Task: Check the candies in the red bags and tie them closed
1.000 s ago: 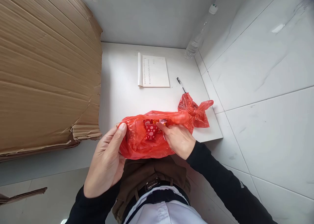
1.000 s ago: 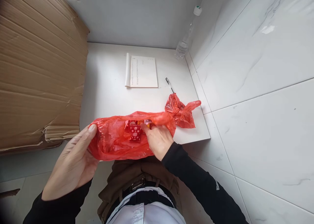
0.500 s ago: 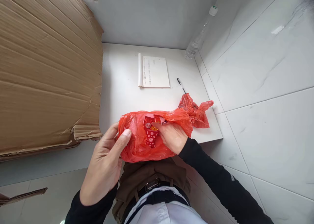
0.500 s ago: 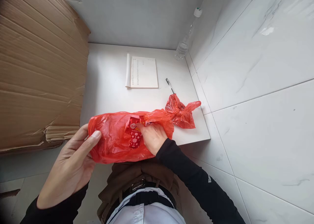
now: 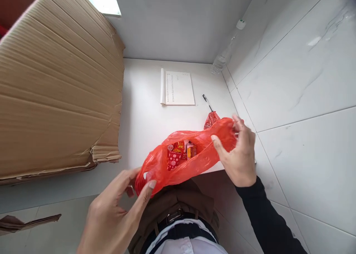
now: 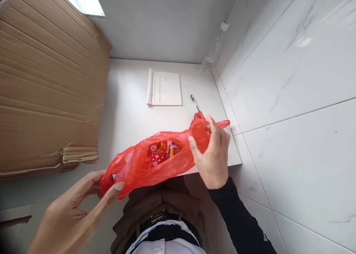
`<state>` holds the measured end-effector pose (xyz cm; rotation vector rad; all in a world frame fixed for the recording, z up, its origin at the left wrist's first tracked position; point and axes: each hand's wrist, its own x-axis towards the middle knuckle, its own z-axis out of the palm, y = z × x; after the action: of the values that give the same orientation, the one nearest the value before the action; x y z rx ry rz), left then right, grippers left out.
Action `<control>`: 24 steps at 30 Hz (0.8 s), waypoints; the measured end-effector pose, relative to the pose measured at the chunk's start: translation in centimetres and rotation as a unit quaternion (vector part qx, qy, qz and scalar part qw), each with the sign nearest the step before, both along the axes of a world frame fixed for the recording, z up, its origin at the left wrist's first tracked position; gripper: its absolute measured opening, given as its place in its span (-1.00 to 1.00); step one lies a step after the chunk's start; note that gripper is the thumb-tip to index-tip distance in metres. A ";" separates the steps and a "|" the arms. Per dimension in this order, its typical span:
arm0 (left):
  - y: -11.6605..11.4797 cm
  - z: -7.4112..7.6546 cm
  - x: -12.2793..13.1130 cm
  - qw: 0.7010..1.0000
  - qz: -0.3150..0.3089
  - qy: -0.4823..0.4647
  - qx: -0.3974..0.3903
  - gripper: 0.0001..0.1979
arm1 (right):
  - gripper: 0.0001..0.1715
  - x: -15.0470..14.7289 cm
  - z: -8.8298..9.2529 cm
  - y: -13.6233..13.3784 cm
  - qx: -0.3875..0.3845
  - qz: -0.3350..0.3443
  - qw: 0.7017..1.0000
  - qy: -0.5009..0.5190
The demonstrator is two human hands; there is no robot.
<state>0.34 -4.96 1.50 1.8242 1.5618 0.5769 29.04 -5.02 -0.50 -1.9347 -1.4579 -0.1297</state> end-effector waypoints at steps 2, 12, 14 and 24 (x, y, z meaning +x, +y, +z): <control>0.1 0.7 0.2 0.997 0.053 -0.050 0.026 -0.75 | -0.69 0.5 0.8 -0.3 -0.017 0.022 0.996 0.082; 1.5 5.0 4.3 0.955 0.017 -0.125 0.270 -0.90 | -0.48 -3.6 5.8 -0.9 0.017 0.265 0.939 0.217; 1.2 5.3 5.1 0.957 -0.051 -0.151 0.241 -0.90 | -0.41 -4.9 5.7 -0.6 -0.010 0.335 0.919 0.210; 0.4 2.9 4.7 0.968 -0.111 -0.217 0.066 -0.59 | -0.73 -5.2 6.3 -0.3 -0.049 0.259 0.936 0.235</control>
<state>5.09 -4.51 4.38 1.7866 1.0346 0.9173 23.79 -5.28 5.79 -1.4490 -1.5922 0.6144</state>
